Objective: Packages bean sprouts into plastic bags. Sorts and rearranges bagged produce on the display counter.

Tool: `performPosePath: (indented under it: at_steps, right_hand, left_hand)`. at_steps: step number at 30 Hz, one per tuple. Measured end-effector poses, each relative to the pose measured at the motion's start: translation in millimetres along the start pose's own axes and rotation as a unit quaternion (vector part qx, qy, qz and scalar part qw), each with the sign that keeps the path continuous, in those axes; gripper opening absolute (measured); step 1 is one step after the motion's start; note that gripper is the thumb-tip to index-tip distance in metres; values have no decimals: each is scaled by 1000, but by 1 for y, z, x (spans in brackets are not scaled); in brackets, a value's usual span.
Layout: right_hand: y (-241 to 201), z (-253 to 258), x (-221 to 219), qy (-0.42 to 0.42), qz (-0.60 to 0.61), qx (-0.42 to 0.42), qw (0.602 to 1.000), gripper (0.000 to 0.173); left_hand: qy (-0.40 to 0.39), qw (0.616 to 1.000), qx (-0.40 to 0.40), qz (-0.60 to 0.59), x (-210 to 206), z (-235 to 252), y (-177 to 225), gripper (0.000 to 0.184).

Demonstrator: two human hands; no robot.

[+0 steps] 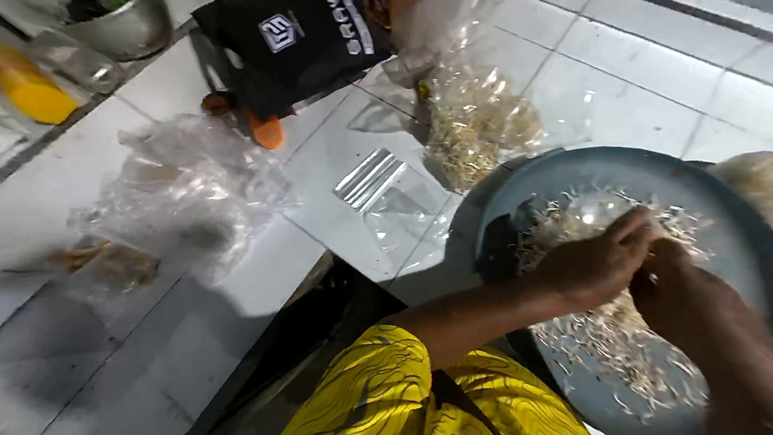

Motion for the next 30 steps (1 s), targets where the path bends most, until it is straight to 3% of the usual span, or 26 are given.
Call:
performPosePath:
  at_steps: [2,6,8,13,17,22,24,28,30]
  right_hand:
    - [-3,-5,26,66,4,0,998,35]
    - [19,-17,62,199,27,-82,976,54]
    - [31,-17,63,209,49,-89,973,54]
    - [41,-9,49,214,202,-39,955,21]
    - [38,-13,63,271,263,11,926,25]
    - [43,-14,87,311,239,26,920,26]
    - [43,-15,91,333,265,45,904,24]
    - [54,-14,73,368,361,48,856,20]
    - [65,-8,30,303,305,-14,903,27]
  left_hand:
    - [14,999,-29,2,0,0,9,64]
    - [66,994,-83,-32,19,-4,33,67]
    - [75,988,-117,-70,30,-9,47,63]
    - [49,989,-119,-72,41,-7,50,63]
    - [55,995,-62,64,45,4,33,56]
    - [60,992,-106,-16,62,1,40,50]
    - [49,996,-80,9,66,5,34,49]
    - [111,984,-120,-64,92,2,28,54]
    - [113,991,-56,42,94,9,13,52]
Point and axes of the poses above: each hand's wrist, its own z-axis towards the middle knuckle, its own x-axis out of the back of the hand, y = z × x, the point moved 9 cm from there along z, towards the middle knuckle, and after that the axes turned 15 degrees about x, right-handed, at the moved point
